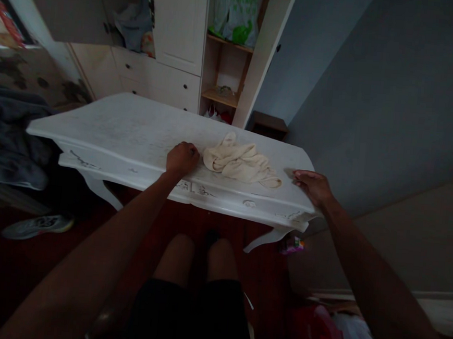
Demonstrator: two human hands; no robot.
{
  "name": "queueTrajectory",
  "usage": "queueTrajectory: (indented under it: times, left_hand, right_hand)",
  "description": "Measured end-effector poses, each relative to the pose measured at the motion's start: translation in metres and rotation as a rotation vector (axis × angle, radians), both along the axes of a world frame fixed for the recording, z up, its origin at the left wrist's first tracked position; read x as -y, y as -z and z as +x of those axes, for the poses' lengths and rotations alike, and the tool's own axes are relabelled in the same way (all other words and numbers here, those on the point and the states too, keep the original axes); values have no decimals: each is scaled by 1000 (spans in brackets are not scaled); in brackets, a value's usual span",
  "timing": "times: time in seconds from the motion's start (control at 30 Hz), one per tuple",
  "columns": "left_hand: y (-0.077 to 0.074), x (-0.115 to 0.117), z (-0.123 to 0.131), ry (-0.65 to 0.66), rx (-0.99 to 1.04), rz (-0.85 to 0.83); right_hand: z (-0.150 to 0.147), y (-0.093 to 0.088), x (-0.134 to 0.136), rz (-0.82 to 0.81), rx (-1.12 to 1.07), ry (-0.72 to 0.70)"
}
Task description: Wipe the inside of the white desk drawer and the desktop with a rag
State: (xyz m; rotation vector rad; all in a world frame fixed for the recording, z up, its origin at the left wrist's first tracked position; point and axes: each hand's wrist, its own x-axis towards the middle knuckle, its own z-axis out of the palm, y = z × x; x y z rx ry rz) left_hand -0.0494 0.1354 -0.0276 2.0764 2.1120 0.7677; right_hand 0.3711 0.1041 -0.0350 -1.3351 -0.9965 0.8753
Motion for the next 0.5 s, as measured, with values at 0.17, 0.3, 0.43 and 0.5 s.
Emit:
queueTrajectory:
  times: [0.17, 0.3, 0.43, 0.5]
  left_hand:
    - [-1, -1, 1, -38, 0, 0]
    - [2, -2, 1, -40, 3, 18]
    - [3, -5, 0, -36, 5, 15]
    - [2, -8, 0, -24, 5, -8]
  right_hand:
    - [15, 15, -9, 19, -2, 20]
    - [21, 21, -12, 109, 12, -1]
    - [21, 24, -13, 125, 82, 3]
    - [19, 24, -12, 114, 127, -1]
